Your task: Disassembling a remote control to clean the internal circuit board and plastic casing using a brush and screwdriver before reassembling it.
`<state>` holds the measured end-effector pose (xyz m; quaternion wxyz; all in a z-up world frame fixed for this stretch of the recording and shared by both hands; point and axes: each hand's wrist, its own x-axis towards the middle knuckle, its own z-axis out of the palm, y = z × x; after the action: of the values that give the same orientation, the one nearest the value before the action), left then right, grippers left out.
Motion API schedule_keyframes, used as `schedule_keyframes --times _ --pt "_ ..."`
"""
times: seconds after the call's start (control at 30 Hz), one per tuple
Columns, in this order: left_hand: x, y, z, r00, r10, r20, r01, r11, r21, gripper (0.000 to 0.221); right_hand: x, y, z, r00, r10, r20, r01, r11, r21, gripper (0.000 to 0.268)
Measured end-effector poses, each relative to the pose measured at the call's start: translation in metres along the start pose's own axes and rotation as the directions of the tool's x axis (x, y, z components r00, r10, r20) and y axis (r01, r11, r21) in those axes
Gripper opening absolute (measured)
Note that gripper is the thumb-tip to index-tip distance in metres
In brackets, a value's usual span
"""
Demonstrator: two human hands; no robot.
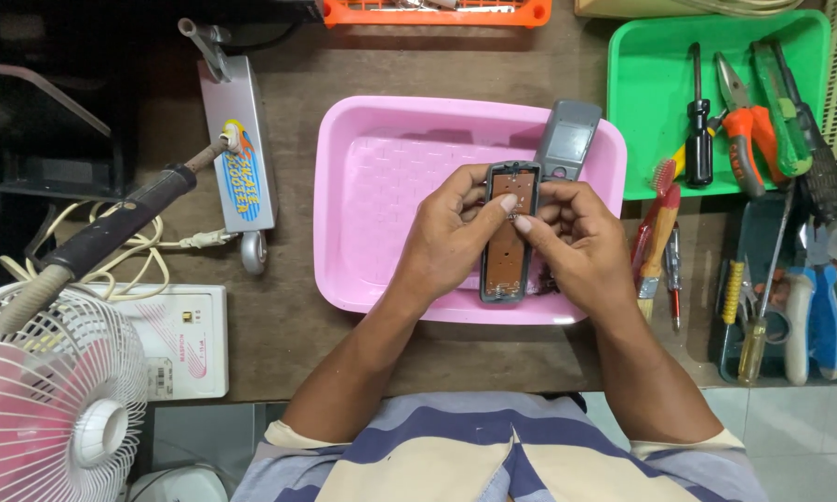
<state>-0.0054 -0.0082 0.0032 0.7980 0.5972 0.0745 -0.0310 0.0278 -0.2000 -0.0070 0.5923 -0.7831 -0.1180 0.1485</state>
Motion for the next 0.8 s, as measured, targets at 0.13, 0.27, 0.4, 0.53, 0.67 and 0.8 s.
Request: schedule_keyframes --times 0.13,0.27,0.4,0.53,0.67,0.8 --pt "0.000 0.001 0.000 1.000 0.006 0.006 -0.006 1.000 0.014 0.032 0.001 0.001 0.002 1.000 -0.005 -0.010 0.005 1.000 0.005 0.036" --pt "0.001 0.002 -0.001 0.997 -0.007 -0.075 0.007 1.000 -0.001 0.030 -0.001 -0.013 0.005 0.993 -0.102 -0.059 0.094 0.988 -0.126 0.038" --pt "-0.001 0.009 -0.004 0.984 -0.025 -0.176 0.022 1.000 -0.021 0.030 -0.003 -0.038 0.006 0.949 -0.314 -0.007 0.287 0.876 -0.387 0.028" --pt "0.006 0.002 -0.013 0.975 -0.016 -0.223 0.002 0.998 -0.064 0.029 -0.006 -0.051 -0.002 0.899 -0.389 0.202 0.439 0.787 -0.434 0.027" --pt "0.008 0.001 -0.018 0.967 0.003 -0.255 -0.026 0.996 -0.084 0.026 -0.012 -0.053 -0.006 0.839 -0.434 0.327 0.544 0.670 -0.505 0.021" --pt "0.008 0.001 -0.018 0.967 0.017 -0.253 -0.048 0.992 -0.117 0.026 -0.013 -0.051 -0.003 0.819 -0.457 0.348 0.573 0.618 -0.538 0.015"
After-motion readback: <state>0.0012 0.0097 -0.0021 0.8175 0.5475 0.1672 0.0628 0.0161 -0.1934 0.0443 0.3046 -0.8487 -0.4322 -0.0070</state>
